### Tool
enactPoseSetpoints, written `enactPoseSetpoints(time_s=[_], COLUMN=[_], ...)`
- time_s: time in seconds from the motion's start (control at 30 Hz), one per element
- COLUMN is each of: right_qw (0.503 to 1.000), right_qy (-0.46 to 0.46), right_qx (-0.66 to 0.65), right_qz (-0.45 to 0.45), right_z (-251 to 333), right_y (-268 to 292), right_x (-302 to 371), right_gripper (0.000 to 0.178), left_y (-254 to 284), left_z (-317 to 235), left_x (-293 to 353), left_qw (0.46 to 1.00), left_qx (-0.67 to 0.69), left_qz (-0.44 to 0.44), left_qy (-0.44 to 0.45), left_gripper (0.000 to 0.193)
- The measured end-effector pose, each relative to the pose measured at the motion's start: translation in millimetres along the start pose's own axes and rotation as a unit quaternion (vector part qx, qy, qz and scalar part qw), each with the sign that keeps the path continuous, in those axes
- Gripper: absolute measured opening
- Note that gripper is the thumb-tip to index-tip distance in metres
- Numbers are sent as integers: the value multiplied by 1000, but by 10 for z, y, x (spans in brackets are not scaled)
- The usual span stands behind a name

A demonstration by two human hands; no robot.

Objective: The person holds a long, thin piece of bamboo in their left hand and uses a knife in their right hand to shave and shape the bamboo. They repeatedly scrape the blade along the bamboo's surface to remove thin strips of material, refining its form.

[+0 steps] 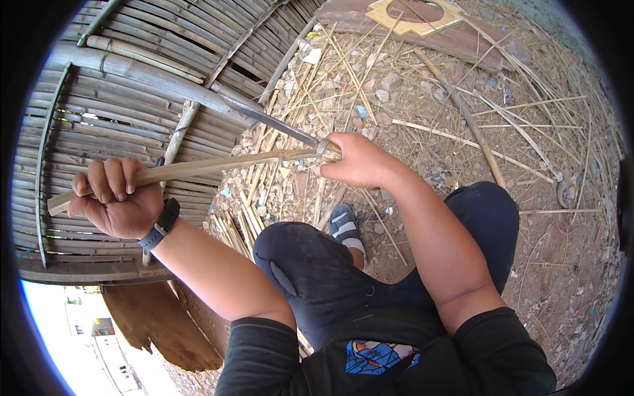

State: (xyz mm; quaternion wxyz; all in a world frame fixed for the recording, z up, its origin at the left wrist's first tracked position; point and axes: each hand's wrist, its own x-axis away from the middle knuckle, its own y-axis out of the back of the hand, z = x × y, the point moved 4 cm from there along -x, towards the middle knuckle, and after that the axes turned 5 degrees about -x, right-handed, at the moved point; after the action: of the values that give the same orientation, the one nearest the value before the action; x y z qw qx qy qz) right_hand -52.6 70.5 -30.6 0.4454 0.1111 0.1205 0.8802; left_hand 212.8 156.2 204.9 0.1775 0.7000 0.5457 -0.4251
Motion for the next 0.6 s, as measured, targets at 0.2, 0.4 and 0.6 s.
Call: enactPoseSetpoints(time_s=[0.2,0.4,0.6], right_qw=[999,999,999], right_qy=[20,9,19], right_qx=[1,39,46], right_qz=[26,27,19], right_z=[-14,56,92], right_y=[-121,-122,-160], right_x=[-3,29,66], right_gripper=[46,46,47], left_y=[-3,29,49], left_z=[28,32,47], left_x=[-57,-76,-106], left_qw=[1000,1000,999], left_qx=[1,-13,-24], left_qz=[-13,-28,-41], left_qy=[5,2,0], left_gripper=[34,36,36])
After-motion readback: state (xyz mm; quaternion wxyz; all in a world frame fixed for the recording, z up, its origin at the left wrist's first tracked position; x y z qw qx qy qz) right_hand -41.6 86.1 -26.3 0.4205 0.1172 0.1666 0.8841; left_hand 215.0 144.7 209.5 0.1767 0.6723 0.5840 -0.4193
